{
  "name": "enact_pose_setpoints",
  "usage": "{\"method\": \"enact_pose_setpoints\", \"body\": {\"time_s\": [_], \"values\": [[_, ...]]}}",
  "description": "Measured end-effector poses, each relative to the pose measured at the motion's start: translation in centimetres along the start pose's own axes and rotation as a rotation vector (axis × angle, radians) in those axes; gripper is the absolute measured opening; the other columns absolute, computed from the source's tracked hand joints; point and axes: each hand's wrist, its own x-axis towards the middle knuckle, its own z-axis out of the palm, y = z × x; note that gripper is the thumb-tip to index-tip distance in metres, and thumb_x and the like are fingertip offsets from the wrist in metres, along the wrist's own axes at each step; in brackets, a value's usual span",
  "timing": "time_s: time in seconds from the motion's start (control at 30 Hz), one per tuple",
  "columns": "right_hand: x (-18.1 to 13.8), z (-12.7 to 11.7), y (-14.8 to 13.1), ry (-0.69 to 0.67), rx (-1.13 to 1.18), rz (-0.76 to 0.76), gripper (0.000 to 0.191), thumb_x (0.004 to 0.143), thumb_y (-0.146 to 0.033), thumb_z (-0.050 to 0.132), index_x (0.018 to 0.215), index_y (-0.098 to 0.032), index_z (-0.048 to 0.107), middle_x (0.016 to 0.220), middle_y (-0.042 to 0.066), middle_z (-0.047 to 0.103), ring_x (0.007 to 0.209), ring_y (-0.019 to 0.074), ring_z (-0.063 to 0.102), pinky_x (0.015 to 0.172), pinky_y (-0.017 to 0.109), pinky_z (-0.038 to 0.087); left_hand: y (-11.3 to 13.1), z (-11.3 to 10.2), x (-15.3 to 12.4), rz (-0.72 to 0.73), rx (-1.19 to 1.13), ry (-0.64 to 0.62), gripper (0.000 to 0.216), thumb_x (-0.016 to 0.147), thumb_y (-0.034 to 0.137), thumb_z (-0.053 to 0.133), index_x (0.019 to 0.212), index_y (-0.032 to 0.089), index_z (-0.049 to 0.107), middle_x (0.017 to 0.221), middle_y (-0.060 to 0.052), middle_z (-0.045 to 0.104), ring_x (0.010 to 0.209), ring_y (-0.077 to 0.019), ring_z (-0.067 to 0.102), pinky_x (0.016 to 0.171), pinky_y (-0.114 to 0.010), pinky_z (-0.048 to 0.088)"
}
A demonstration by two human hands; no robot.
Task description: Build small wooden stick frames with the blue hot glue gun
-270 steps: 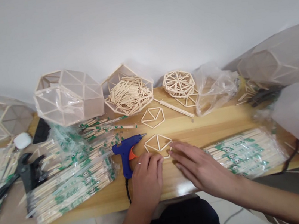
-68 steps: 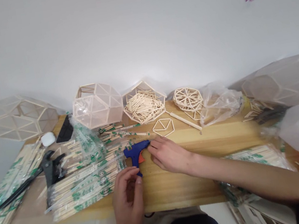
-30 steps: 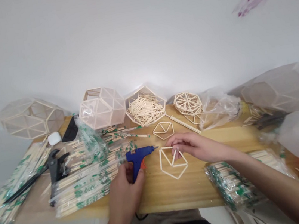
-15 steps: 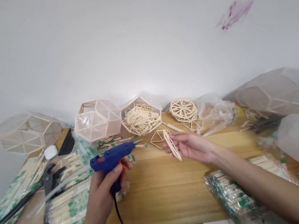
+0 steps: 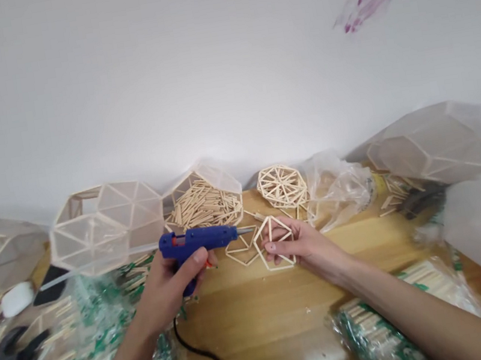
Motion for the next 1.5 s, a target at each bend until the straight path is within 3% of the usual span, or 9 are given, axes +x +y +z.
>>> {"method": "enact_pose_setpoints", "body": {"time_s": [0.23, 0.47, 0.83, 1.1, 1.5], "values": [[-0.9, 0.6, -0.5, 0.036, -0.065, -0.023, 0.029, 0.073, -0.030, 0.098, 0.087, -0.018, 0.075, 0.075, 0.000, 0.076, 0.068, 0.0146, 0.071, 0.064, 0.026, 0.056, -2.6, -0.4, -0.6, -0.012, 0.051, 0.074, 0.046, 0.076, 0.064, 0.082, 0.072, 0.018, 0.078, 0.055, -0.004, 0.061, 0.047, -0.0167, 0.055, 0.039, -0.026, 0.043], [-1.2, 0.6, -0.7, 0.058, -0.049, -0.038, 0.026, 0.073, -0.029, 0.098, 0.085, -0.019, 0.077, 0.084, 0.000, 0.074, 0.073, 0.0136, 0.066, 0.066, 0.027, 0.058, -2.8, -0.2, -0.5, 0.002, 0.112, 0.067, 0.046, 0.076, 0.064, 0.082, 0.069, 0.018, 0.076, 0.066, -0.008, 0.069, 0.048, -0.0173, 0.058, 0.039, -0.027, 0.045], [-1.4, 0.9, -0.6, 0.036, 0.134, 0.058, 0.027, 0.078, -0.033, 0.096, 0.087, -0.020, 0.074, 0.090, 0.003, 0.082, 0.085, 0.0168, 0.079, 0.084, 0.030, 0.063, -2.4, 0.2, -1.2, -0.029, 0.048, 0.041, 0.044, 0.081, 0.061, 0.079, 0.079, 0.017, 0.079, 0.060, -0.004, 0.063, 0.048, -0.0151, 0.056, 0.039, -0.024, 0.045], [-1.5, 0.8, -0.4, 0.010, 0.180, 0.105, 0.029, 0.075, -0.028, 0.099, 0.089, -0.019, 0.075, 0.099, 0.005, 0.083, 0.084, 0.0180, 0.081, 0.081, 0.031, 0.066, -2.3, 0.4, -1.0, -0.034, 0.100, 0.028, 0.050, 0.083, 0.067, 0.077, 0.077, 0.017, 0.075, 0.057, -0.003, 0.062, 0.050, -0.0153, 0.056, 0.042, -0.025, 0.045], [-1.6, 1.0, -0.5, 0.022, 0.129, 0.074, 0.034, 0.069, -0.030, 0.101, 0.089, -0.020, 0.075, 0.094, 0.004, 0.083, 0.076, 0.0170, 0.078, 0.072, 0.029, 0.066, -2.6, 0.4, -0.8, -0.035, 0.122, -0.029, 0.054, 0.085, 0.071, 0.073, 0.072, 0.018, 0.068, 0.058, -0.001, 0.060, 0.048, -0.0136, 0.053, 0.041, -0.024, 0.042]]}}
